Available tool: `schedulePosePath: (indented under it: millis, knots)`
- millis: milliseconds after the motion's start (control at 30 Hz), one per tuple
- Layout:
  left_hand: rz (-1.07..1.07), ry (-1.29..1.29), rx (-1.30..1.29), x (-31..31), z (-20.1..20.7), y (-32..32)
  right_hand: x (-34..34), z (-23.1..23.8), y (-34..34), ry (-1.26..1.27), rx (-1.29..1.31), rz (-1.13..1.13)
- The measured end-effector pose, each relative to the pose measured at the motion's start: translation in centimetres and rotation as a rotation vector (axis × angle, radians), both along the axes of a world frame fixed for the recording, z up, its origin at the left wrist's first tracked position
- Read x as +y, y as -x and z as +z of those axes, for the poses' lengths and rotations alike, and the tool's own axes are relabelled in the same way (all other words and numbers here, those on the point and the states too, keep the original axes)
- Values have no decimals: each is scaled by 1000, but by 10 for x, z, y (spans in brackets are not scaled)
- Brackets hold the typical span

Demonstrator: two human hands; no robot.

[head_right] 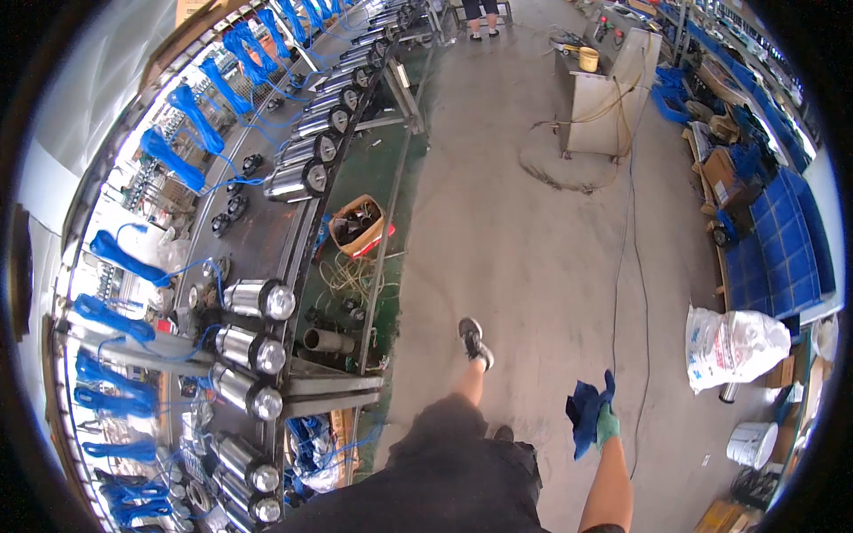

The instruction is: The person uses a handheld nozzle to apply a substance to the shaft of a pump, wipes the exterior of the pumps with a blue cloth, and then uses a power screwdriver to fasten screws into the base of the pumps on a factory assembly line.

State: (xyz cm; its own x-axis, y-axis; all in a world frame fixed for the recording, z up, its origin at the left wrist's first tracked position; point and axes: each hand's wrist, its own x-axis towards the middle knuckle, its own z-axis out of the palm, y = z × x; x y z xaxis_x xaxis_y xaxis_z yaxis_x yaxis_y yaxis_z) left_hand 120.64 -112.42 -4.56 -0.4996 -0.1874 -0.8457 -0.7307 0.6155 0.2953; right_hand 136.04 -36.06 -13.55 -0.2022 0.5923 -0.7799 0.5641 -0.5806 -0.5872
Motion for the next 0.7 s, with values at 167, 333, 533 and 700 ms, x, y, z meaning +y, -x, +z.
schedulePosePath:
  millis: [167,333,533,700]
  knots:
    - [-90,-157,82,133,-9,196,81,3,193,-327,-148,272]
    - [84,-486,200,258,81,446,146,50,370,-532,-107,337]
    - [-284,-376,627,363,176,707,198,63,574,-321,243,117]
    - [-397,-149,791,415,212,830,266,-10,744,-230,232,166]
